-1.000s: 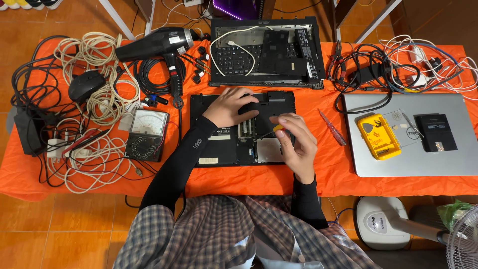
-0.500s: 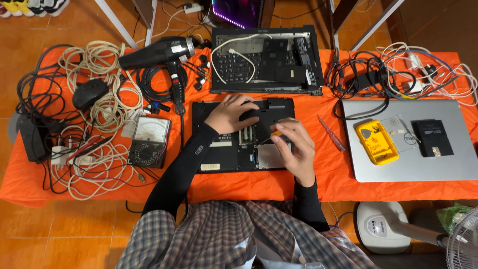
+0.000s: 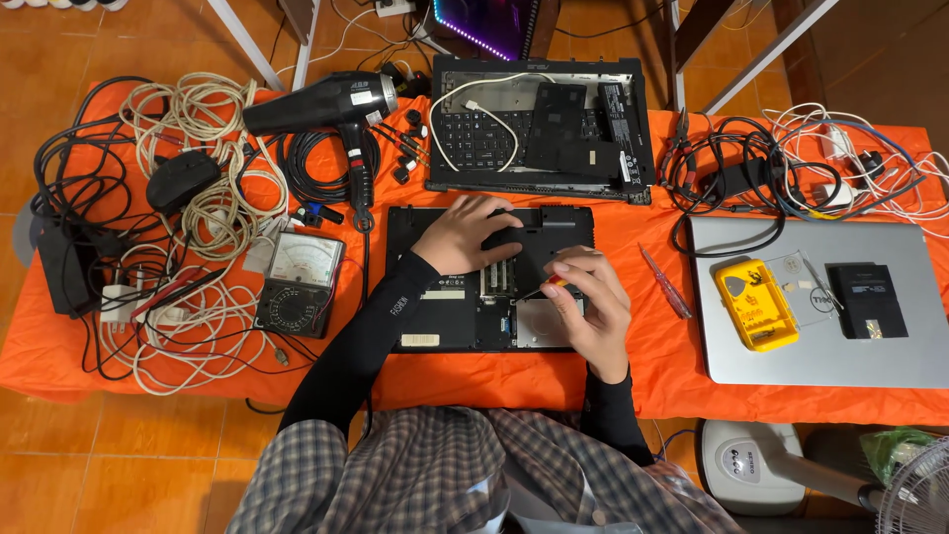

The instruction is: Repairing a laptop by removing internal components and applying heat.

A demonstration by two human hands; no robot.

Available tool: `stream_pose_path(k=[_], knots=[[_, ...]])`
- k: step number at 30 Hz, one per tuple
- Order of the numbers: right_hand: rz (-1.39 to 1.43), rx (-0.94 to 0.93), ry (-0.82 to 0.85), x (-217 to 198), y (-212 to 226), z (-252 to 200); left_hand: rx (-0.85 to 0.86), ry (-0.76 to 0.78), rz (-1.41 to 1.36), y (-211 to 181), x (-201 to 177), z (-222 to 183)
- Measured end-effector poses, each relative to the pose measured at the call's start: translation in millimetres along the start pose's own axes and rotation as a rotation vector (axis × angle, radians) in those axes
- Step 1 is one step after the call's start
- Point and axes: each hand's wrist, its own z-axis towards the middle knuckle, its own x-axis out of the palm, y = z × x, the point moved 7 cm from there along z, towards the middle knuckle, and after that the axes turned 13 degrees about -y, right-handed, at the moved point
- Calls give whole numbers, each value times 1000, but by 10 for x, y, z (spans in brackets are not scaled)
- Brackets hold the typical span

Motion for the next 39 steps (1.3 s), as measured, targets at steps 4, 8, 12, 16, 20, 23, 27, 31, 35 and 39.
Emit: stream_pose_path(k=[4,8,12,16,20,23,27,31,35,39], knots=[[8,13,2,-4,12,1,-12,5,-11,-4,-10,0],[-13,25,10,-10,47,-4,-2,2,-10,-16,-24,10],[-29,32,9,-34,45,-44,-21,33,-10,-32,-32,31],[-49,50,-27,-59,7,-121,-22,20,-19,-36,-39,14],[-32,42,-35,-66,-4,-143,-35,25,-27,-37,-37,10],[-26,51,-32,-55,25,-130,-49,41,-18,-30,-29,10],[-30,42,14,-21,91,-90,-74,79,16,0,5,21],[-80,55,63,22,191,27,-80,96,8,-8,0,20],[-138,76,41,4,123,-1,-91,90,-4,-17,-3,18],[-94,135,9,-38,27,-70,-64,49,9,-5,-3,1]])
